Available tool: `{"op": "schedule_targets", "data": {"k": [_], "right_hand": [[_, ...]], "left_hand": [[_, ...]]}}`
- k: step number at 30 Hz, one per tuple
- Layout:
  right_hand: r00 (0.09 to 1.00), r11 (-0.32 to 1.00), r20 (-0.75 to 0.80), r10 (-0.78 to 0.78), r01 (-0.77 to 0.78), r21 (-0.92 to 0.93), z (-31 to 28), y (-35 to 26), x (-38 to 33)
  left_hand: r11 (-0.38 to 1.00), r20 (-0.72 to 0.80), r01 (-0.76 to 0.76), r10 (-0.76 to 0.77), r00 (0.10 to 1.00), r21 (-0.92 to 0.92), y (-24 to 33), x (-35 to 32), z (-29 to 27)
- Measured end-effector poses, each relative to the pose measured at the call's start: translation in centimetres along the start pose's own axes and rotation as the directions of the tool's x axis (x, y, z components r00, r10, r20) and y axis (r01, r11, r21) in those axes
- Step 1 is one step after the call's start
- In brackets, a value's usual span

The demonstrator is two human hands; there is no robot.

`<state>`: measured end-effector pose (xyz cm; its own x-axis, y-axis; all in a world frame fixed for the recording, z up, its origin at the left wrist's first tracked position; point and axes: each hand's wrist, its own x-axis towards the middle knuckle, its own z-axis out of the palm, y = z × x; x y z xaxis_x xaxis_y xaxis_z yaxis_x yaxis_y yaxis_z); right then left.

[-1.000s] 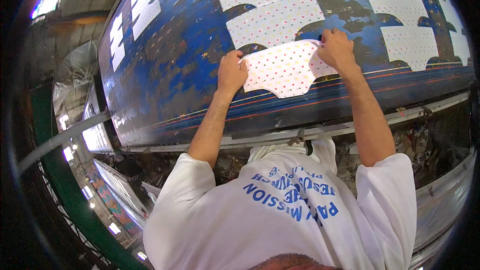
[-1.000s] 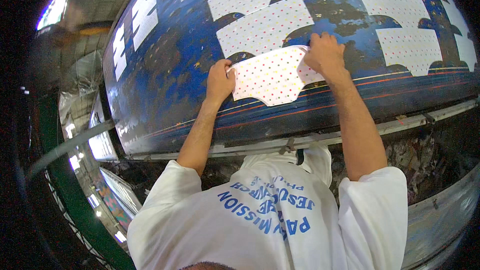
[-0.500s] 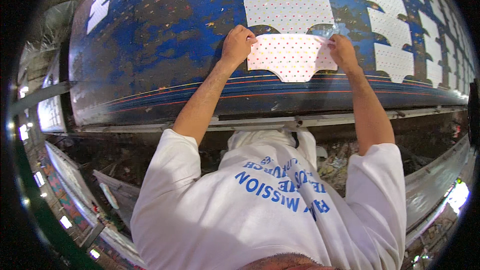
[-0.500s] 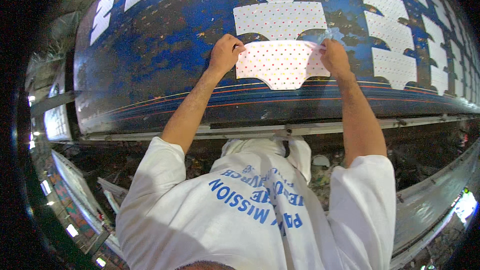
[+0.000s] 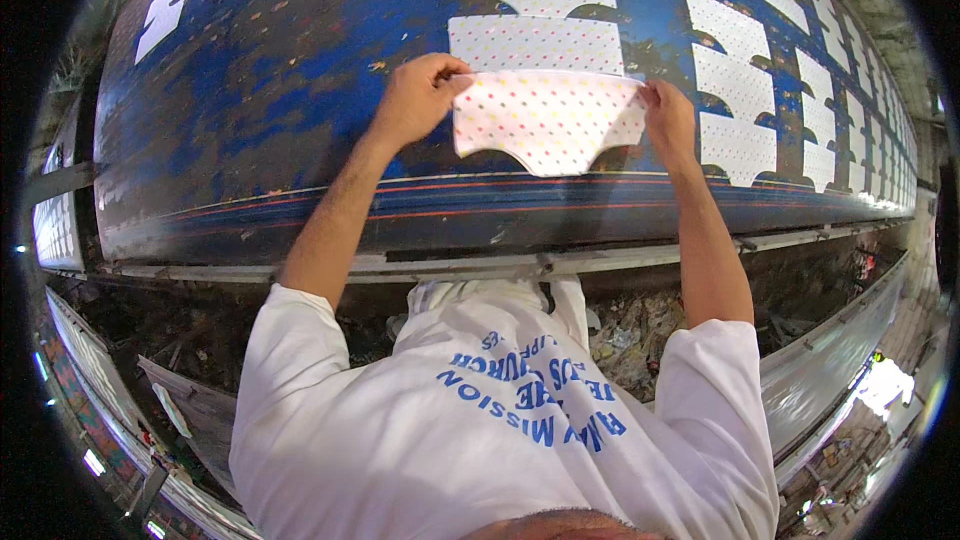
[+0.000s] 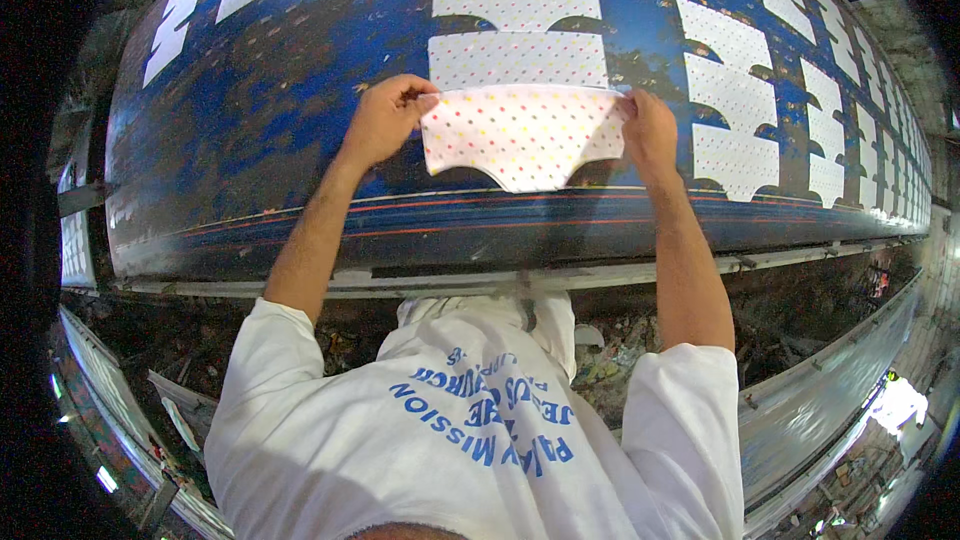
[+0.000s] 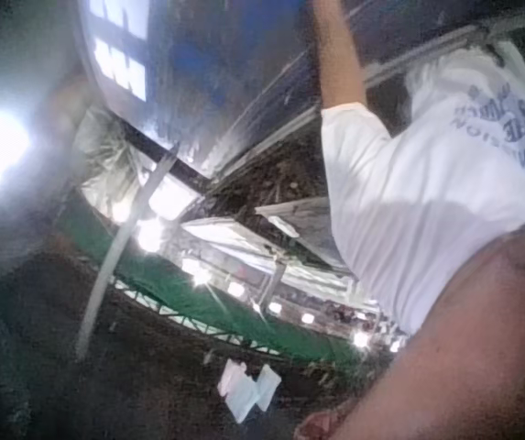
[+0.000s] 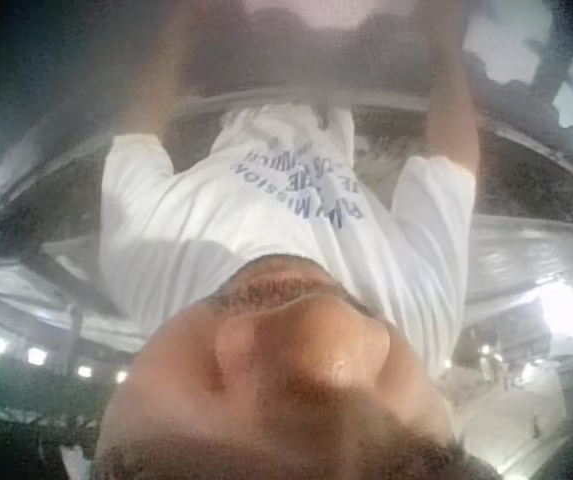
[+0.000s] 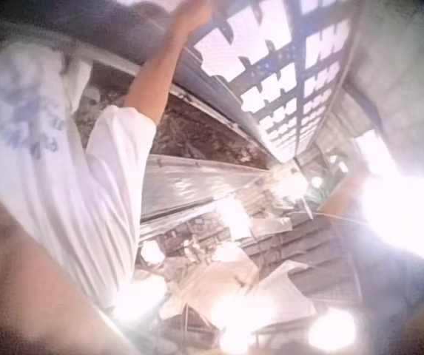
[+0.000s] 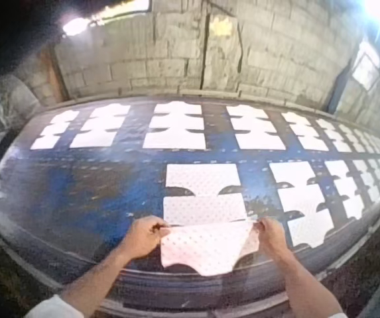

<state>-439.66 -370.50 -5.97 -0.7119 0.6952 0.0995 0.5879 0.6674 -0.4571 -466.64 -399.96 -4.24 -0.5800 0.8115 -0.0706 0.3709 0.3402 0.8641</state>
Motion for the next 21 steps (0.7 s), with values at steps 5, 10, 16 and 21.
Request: {"op": "schedule_targets", "data": {"k": [5, 10, 16, 21], "right_hand": [[0.979, 0.981, -0.061, -0.194, 0.192, -0.026, 3.6, 2.5, 8.2], [0.948, 0.946, -0.013, -0.318, 0.318, 0.064, 7.6, 4.8, 13.4], [0.952, 0.971, 0.208, -0.226, 0.237, -0.029, 8.1, 5.3, 15.5], [0.914, 0.968, 0.365, -0.177, 0.23, -0.106, 7.3, 4.5, 16.6]], "left_hand": [[0.966, -0.116, 0.065, -0.037, 0.993, 0.25, -3.8, 8.9, 1.7], [0.878, -0.196, 0.19, -0.113, 0.974, 0.439, -7.0, 13.7, 2.9], [0.785, -0.237, 0.338, -0.247, 0.939, 0.519, -7.0, 14.4, 4.4], [0.69, -0.24, 0.295, -0.178, 0.954, 0.661, -5.5, 14.0, 5.2]]}}
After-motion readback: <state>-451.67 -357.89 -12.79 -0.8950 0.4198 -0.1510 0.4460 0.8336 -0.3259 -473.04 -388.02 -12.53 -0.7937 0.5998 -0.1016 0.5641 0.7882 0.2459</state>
